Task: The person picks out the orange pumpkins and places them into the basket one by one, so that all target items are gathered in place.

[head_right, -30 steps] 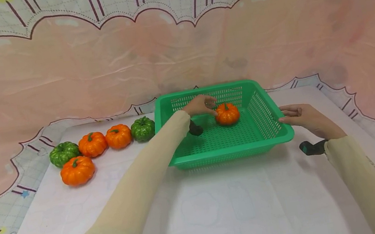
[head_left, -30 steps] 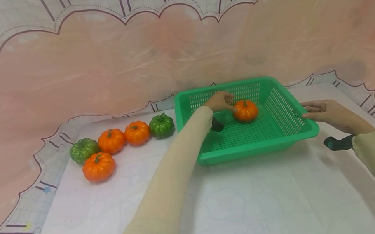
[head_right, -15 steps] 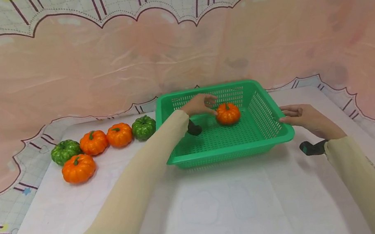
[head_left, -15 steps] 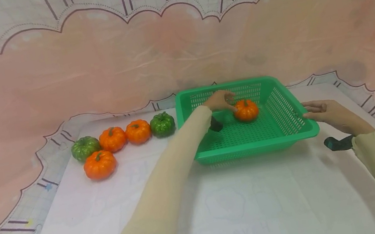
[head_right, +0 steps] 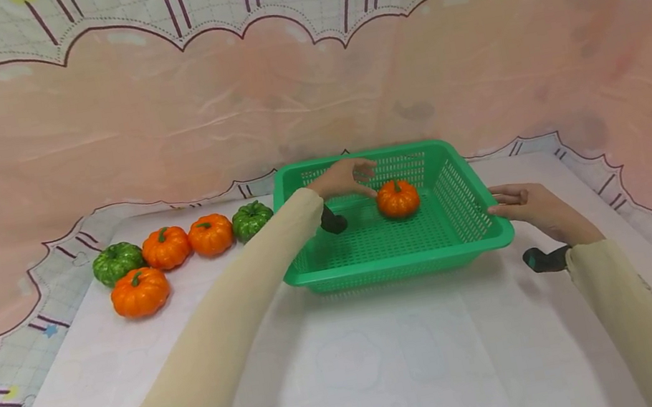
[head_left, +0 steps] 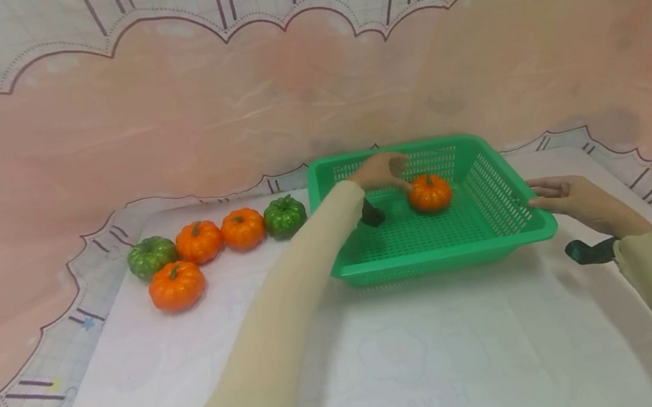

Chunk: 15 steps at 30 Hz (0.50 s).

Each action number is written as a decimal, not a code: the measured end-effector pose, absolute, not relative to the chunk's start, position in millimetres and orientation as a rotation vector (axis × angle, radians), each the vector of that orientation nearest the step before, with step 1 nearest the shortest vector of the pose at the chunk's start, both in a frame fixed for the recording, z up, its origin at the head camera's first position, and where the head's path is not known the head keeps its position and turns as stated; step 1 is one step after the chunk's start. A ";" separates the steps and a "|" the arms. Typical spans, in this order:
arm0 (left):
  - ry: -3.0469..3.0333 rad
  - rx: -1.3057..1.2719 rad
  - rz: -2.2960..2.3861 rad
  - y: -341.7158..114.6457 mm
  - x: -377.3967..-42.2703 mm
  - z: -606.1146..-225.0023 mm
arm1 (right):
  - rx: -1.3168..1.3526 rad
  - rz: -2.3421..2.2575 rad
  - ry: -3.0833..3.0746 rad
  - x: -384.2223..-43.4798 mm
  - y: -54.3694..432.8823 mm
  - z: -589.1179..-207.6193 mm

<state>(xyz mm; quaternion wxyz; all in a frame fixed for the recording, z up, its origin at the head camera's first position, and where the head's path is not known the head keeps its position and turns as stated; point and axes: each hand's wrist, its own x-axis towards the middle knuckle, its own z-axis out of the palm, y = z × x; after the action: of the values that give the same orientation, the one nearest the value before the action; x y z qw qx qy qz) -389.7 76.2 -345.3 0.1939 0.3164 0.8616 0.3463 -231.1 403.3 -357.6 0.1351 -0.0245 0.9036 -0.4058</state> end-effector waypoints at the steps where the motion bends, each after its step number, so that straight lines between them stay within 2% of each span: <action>1: 2.412 0.897 0.973 75.7 -389.1 -344.1 | -0.067 -1.179 2.614 -231.2 403.5 -357.7; 15: 2.365 0.967 1.026 65.0 -381.9 -325.5 | -0.057 -1.157 2.620 -229.9 400.1 -354.6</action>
<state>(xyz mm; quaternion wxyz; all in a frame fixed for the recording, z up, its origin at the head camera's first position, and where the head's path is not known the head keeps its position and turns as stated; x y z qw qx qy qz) -381.9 65.0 -325.5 0.1931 0.3447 0.8427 0.3657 -229.9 400.1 -354.6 0.1379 -0.0197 0.9059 -0.4000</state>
